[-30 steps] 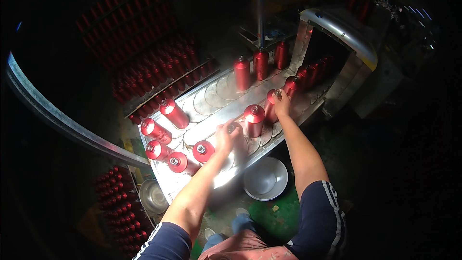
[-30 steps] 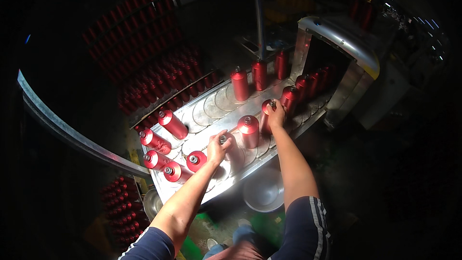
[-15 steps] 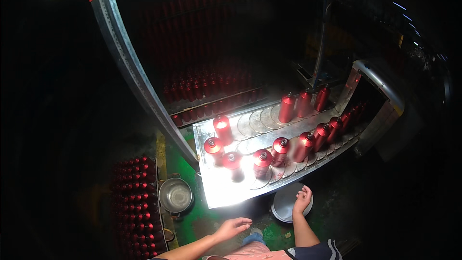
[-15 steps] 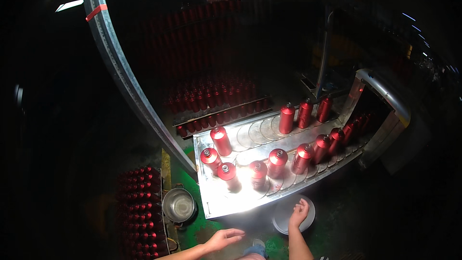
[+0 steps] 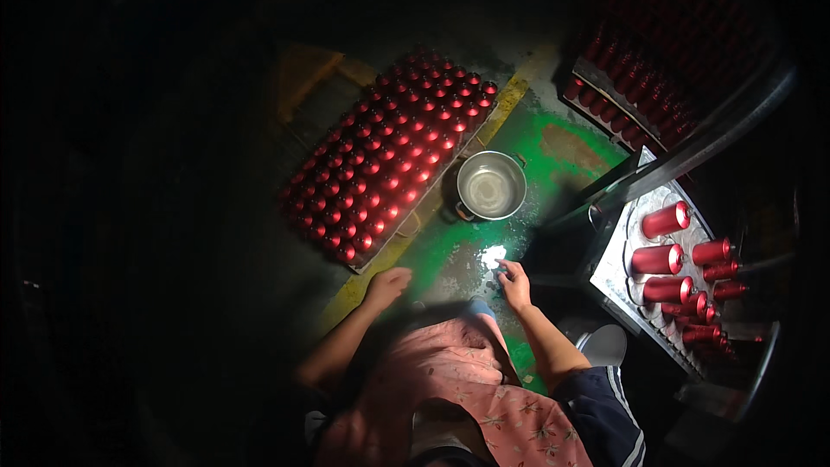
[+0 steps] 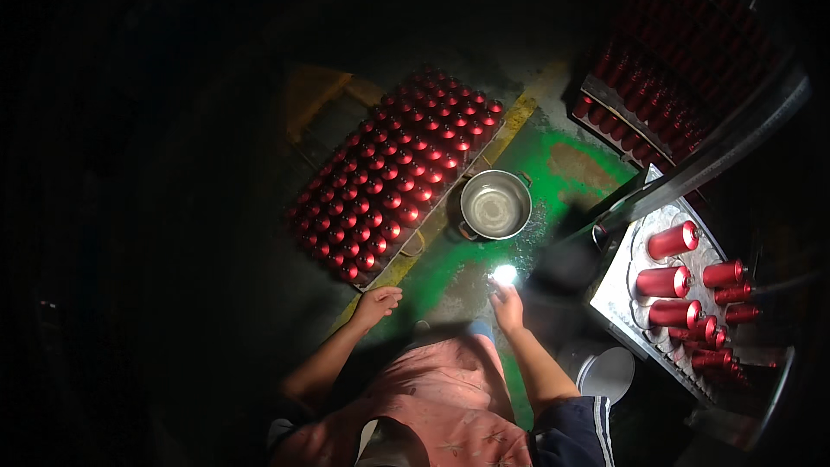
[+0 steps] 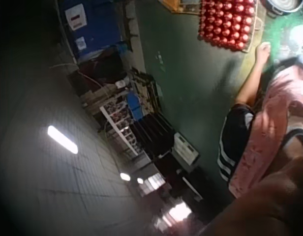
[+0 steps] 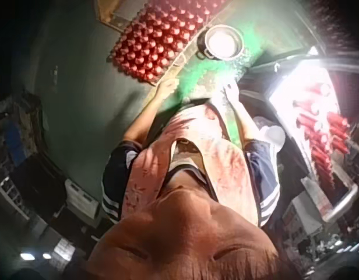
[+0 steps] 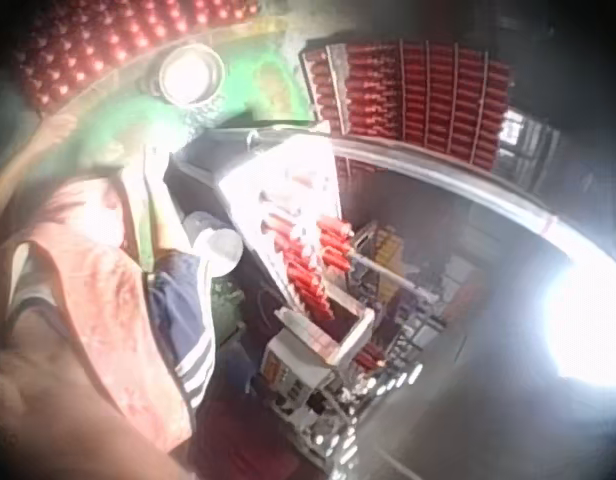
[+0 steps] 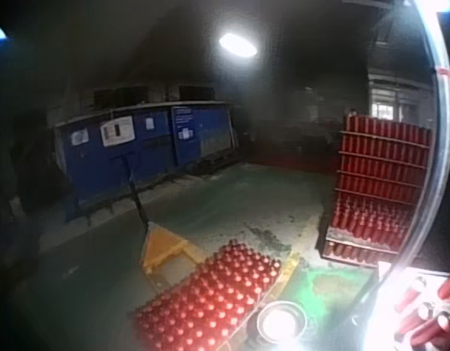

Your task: The person repeatedly picks up red cylindrical objects from a pallet and places them onto a conveyor belt. They handle the cylinders one at a time or in pairs, moving them from a stacked arrangement to the belt for processing.

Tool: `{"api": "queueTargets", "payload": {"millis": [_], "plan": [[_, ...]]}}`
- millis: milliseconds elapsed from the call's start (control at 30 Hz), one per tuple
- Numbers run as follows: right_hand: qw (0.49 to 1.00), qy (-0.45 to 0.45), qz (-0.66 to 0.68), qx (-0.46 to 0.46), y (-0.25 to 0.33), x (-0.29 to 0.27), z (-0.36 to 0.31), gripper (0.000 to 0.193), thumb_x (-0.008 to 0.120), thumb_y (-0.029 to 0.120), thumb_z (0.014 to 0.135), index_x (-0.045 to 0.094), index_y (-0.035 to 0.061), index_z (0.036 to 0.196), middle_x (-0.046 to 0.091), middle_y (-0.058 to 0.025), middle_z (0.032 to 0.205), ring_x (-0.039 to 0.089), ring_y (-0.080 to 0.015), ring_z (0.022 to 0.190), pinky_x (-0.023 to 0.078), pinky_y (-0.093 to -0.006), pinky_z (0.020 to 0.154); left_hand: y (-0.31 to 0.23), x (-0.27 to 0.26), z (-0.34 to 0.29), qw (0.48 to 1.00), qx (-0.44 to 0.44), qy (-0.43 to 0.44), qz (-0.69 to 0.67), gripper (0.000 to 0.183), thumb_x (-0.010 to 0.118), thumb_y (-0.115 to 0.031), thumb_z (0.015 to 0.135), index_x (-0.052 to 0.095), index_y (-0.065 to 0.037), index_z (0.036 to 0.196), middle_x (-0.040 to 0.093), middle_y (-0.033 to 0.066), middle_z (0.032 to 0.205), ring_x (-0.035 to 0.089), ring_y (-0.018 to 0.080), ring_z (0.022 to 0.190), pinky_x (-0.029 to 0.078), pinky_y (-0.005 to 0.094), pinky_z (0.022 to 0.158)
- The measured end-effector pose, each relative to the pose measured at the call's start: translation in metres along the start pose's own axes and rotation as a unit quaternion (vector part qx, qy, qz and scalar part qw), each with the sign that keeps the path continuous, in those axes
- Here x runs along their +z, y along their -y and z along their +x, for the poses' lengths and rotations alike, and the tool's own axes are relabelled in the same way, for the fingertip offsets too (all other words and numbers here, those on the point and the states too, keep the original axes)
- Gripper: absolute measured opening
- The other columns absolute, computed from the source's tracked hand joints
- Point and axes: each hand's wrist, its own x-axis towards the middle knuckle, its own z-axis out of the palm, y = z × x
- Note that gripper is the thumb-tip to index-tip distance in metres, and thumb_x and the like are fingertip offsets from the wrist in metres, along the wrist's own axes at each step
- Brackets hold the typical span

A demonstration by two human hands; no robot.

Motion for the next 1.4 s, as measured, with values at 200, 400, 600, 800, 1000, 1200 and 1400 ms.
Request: {"api": "queueTargets", "payload": {"millis": [200,400,600,800,1000,1200,1400], "plan": [[0.958,0.248,-0.11,-0.091,0.044,0.125,0.086,0.049,0.07,0.01,0.085,0.061,0.0201,0.132,0.056,-0.0146,0.129,0.06,-0.0292,0.113,0.054,-0.0366,0.09,0.132,-0.094,-0.006,0.956,-0.045,-0.281,0.073,0.033,0.066,-0.012,0.089,0.067,-0.007,0.122,0.073,0.0108,0.096,0.066,0.012,0.086,0.05,0.028,0.08],[0.909,0.301,-0.219,-0.19,-0.03,0.287,0.203,0.067,0.076,0.018,0.08,0.051,0.0265,0.142,0.044,-0.0188,0.146,0.049,-0.0413,0.124,0.045,-0.0456,0.104,0.246,-0.111,0.082,0.913,-0.067,-0.311,0.254,0.065,0.068,-0.028,0.086,0.046,-0.017,0.146,0.025,0.0261,0.157,0.042,0.0451,0.133,0.038,0.0521,0.108],[0.846,0.349,-0.319,-0.247,-0.08,0.414,0.301,0.072,0.069,0.017,0.083,0.043,0.0359,0.147,0.007,-0.0197,0.161,0.023,-0.046,0.141,0.036,-0.0485,0.114,0.326,-0.125,0.211,0.856,-0.041,-0.442,0.266,0.075,0.074,-0.011,0.079,0.045,-0.023,0.147,0.016,0.0258,0.159,0.028,0.0462,0.141,0.029,0.052,0.114],[0.833,0.288,-0.333,-0.333,-0.12,0.457,0.32,0.065,0.073,0.02,0.083,0.05,0.0358,0.142,0.004,-0.0235,0.161,0.025,-0.0503,0.139,0.035,-0.0549,0.11,0.361,-0.138,0.261,0.82,-0.044,-0.498,0.277,0.056,0.076,-0.019,0.08,0.062,-0.027,0.134,0.021,0.0259,0.157,0.031,0.0475,0.138,0.031,0.0513,0.113],[0.88,0.225,-0.253,-0.334,-0.124,0.484,0.329,0.056,0.074,0.017,0.082,0.06,0.0342,0.133,0.015,-0.0253,0.157,0.03,-0.0506,0.136,0.04,-0.0542,0.107,0.368,-0.16,0.268,0.833,0.022,-0.506,0.224,0.049,0.079,-0.017,0.076,0.07,-0.022,0.124,0.028,0.0243,0.155,0.039,0.0421,0.135,0.037,0.0458,0.108],[0.883,0.167,-0.245,-0.364,-0.127,0.473,0.33,0.048,0.074,0.018,0.078,0.068,0.0335,0.122,0.038,-0.0287,0.139,0.044,-0.0504,0.123,0.048,-0.0536,0.097,0.352,-0.172,0.253,0.834,0.06,-0.488,0.248,0.052,0.077,-0.003,0.07,0.071,-0.018,0.119,0.047,0.0187,0.134,0.057,0.0359,0.109,0.047,0.0412,0.092],[0.91,0.169,-0.201,-0.321,-0.066,0.348,0.268,0.058,0.079,0.007,0.069,0.069,0.031,0.122,0.045,-0.0238,0.136,0.053,-0.0434,0.116,0.052,-0.0483,0.093,0.295,-0.152,0.156,0.889,0.108,-0.372,0.245,0.045,0.079,-0.011,0.072,0.069,-0.017,0.115,0.049,0.0191,0.132,0.054,0.0392,0.116,0.048,0.0457,0.093]]}}
